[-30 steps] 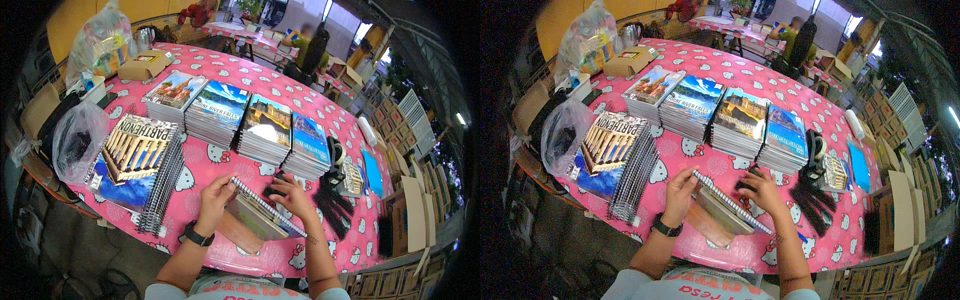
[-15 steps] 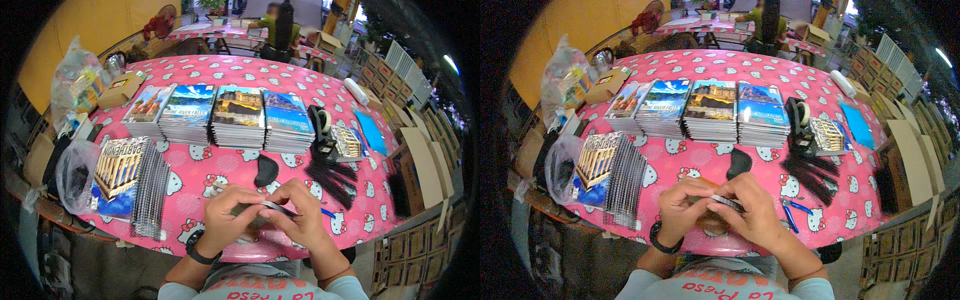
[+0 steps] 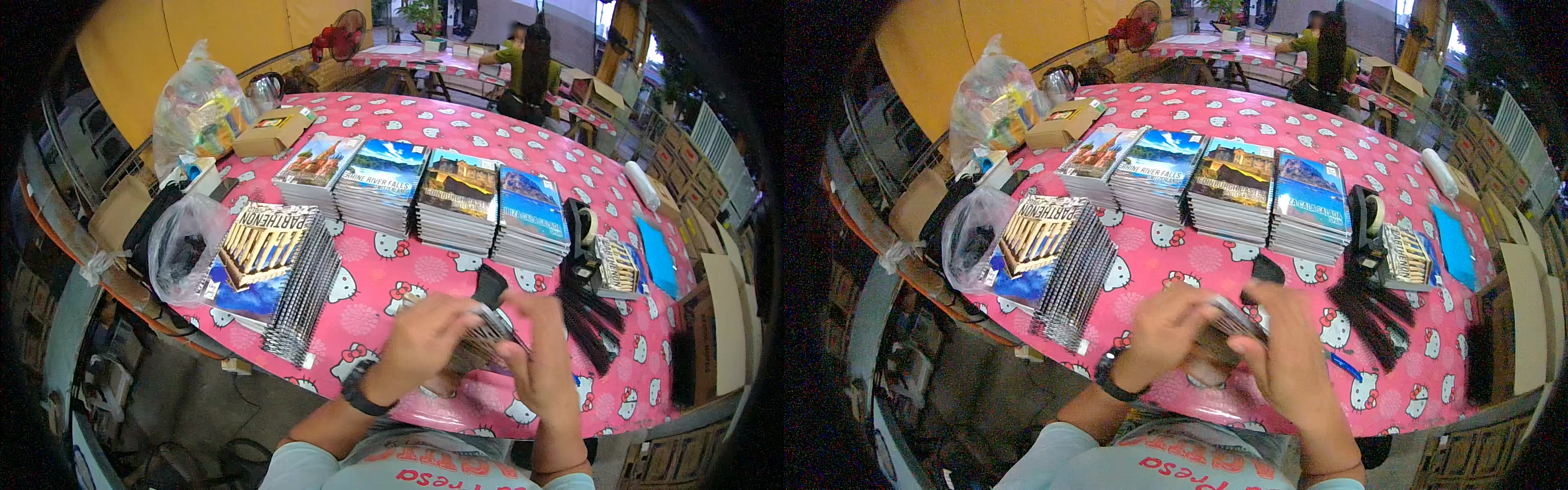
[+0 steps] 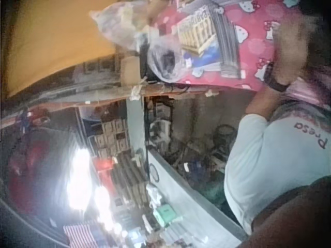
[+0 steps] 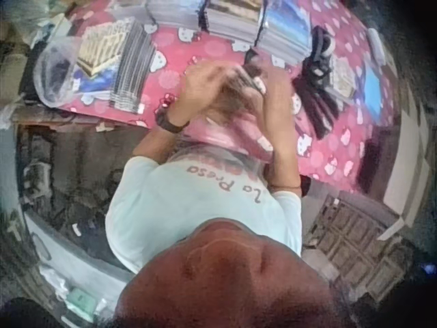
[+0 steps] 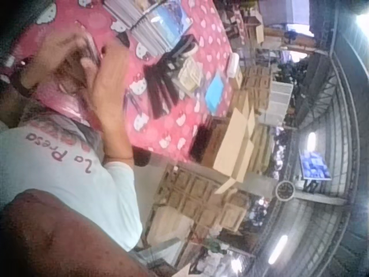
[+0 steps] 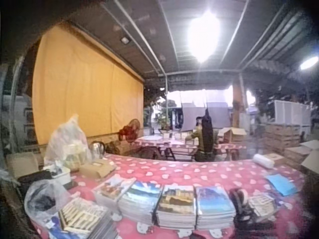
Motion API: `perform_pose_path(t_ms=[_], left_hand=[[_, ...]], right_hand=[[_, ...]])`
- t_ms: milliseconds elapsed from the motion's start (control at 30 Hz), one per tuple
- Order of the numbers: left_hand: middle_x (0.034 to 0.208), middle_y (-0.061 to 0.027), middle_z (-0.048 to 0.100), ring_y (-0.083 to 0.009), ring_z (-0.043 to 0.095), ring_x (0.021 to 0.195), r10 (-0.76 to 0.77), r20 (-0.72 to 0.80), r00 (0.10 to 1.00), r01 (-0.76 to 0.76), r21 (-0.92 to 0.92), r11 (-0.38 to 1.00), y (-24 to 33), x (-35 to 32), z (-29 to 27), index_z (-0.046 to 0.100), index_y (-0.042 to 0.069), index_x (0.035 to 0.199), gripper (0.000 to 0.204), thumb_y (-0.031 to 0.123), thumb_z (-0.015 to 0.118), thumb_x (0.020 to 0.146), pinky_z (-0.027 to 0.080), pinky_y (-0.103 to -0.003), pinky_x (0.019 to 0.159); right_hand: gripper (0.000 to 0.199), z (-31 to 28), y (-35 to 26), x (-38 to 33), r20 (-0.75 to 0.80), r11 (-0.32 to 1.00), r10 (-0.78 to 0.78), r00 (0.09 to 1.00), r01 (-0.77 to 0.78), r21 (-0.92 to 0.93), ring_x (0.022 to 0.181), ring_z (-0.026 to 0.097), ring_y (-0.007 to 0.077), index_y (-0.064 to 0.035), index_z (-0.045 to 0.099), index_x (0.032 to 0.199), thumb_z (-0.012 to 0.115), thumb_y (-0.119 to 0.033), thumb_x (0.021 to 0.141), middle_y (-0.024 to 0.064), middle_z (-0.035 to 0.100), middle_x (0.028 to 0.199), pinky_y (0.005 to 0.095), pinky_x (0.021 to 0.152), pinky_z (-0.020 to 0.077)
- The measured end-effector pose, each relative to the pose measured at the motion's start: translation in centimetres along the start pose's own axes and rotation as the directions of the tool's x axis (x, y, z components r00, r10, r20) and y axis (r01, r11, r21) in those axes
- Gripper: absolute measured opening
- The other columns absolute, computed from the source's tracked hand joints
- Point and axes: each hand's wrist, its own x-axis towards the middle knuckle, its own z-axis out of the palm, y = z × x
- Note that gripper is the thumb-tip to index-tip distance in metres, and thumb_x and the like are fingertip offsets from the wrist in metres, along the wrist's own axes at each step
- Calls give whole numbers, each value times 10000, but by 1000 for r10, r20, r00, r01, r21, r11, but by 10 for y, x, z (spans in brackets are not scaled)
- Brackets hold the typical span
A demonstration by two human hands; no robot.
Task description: The person binds notebooks by manually inserting a plastic spiral through the pre-punched holes of a stack of covers and pages, then places each finished notebook into a plastic bag.
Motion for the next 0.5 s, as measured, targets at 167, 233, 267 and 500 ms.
perform_pose_path(t_ms=[167, 233, 267, 500], left_hand=[[736, 61, 462, -13, 400, 578, -214, -755, 620, 290, -34, 957, -5, 3, -126, 486, 101, 887, 129, 214, 518, 941, 294, -146, 458], [805, 37, 512, -32, 446, 625, -106, -875, 473, 176, -25, 984, -11, -3, -169, 484, 72, 953, 129, 199, 505, 946, 360, -163, 508], [889, -14, 538, -76, 498, 715, -52, -880, 473, 95, -8, 995, -23, -8, -180, 484, 32, 1057, 175, 173, 477, 955, 425, -224, 619], [1028, -134, 549, -199, 529, 941, 122, -787, 605, 602, 552, 577, -83, -85, -213, 488, -18, 1180, 292, 110, 479, 918, 431, -299, 797]], right_hand=[[457, -43, 29, -17, -534, 952, 251, 807, -106, 288, 1082, 503, 216, 9, 461, 1233, 582, -249, 875, 111, 527, 1199, 338, 952, 367], [414, -54, 56, -41, -498, 896, 424, 757, -268, 355, 1082, 501, 191, -6, 484, 1216, 591, -185, 858, 94, 526, 1198, 315, 945, 368], [396, -57, 61, -49, -437, 878, 461, 772, -326, 351, 1075, 500, 180, -8, 495, 1203, 592, -169, 854, 88, 529, 1191, 307, 943, 368], [301, -50, 86, -74, -209, 785, 570, 795, -451, 424, 1006, 507, 137, -5, 544, 1126, 565, -54, 830, 53, 554, 1099, 258, 903, 371]])
